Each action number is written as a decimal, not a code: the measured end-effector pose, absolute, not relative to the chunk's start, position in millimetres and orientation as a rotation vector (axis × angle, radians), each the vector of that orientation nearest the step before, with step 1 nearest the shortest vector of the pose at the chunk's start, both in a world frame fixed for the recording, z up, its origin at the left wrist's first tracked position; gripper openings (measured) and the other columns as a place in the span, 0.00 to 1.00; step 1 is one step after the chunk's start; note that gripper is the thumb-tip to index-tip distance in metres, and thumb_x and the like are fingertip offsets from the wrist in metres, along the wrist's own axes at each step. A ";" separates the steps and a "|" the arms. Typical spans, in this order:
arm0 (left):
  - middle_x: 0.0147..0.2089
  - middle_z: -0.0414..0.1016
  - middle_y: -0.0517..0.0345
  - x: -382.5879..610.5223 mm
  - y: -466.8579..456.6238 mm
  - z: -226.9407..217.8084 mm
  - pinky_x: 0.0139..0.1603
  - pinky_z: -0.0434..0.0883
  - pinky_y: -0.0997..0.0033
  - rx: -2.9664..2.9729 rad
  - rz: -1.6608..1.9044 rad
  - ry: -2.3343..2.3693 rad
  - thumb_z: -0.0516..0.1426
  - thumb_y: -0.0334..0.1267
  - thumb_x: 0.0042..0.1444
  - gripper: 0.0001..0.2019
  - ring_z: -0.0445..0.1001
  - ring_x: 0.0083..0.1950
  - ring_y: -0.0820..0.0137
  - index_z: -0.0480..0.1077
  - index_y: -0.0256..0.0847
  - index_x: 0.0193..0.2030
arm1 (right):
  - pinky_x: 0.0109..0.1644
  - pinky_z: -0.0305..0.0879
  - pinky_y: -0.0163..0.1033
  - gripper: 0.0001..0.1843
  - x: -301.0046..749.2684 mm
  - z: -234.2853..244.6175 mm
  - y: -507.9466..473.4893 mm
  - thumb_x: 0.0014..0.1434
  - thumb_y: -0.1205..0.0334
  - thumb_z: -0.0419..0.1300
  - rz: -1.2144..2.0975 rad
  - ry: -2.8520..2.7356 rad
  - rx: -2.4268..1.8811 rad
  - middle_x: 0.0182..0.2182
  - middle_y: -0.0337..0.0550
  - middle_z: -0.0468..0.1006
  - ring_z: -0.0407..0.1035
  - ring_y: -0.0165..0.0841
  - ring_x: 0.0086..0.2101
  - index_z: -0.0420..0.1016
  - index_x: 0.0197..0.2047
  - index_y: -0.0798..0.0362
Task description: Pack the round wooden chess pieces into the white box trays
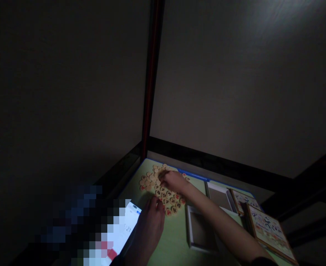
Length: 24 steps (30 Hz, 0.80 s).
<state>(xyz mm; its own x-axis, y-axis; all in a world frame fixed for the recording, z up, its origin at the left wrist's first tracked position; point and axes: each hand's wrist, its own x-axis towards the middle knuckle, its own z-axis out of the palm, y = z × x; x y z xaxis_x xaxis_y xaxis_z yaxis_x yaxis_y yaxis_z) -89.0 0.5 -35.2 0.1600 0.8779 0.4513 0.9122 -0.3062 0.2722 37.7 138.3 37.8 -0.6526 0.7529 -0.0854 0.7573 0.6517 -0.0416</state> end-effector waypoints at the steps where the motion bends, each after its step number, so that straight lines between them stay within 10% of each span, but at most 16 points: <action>1: 0.47 0.73 0.48 -88.8 0.2 -34.5 0.50 0.73 0.66 -2.345 -0.832 -1.824 0.49 0.28 0.62 0.13 0.74 0.48 0.64 0.74 0.37 0.45 | 0.44 0.66 0.39 0.12 33.9 38.0 135.8 0.60 0.65 0.57 -0.088 2.775 1.293 0.41 0.55 0.82 0.75 0.43 0.44 0.82 0.41 0.55; 16: 0.48 0.72 0.46 -88.8 0.9 -35.1 0.49 0.72 0.65 -2.386 -0.827 -1.892 0.50 0.29 0.62 0.11 0.73 0.48 0.63 0.73 0.36 0.45 | 0.48 0.65 0.32 0.19 39.4 33.1 143.7 0.52 0.78 0.56 -0.318 2.907 1.173 0.43 0.47 0.82 0.74 0.33 0.44 0.80 0.44 0.55; 24: 0.46 0.72 0.47 -88.8 1.9 -36.9 0.49 0.72 0.64 -2.368 -0.839 -1.856 0.51 0.29 0.62 0.10 0.73 0.47 0.63 0.73 0.36 0.42 | 0.35 0.64 0.29 0.22 52.3 23.7 152.9 0.46 0.82 0.56 -0.523 2.920 1.297 0.31 0.39 0.83 0.75 0.29 0.31 0.84 0.38 0.55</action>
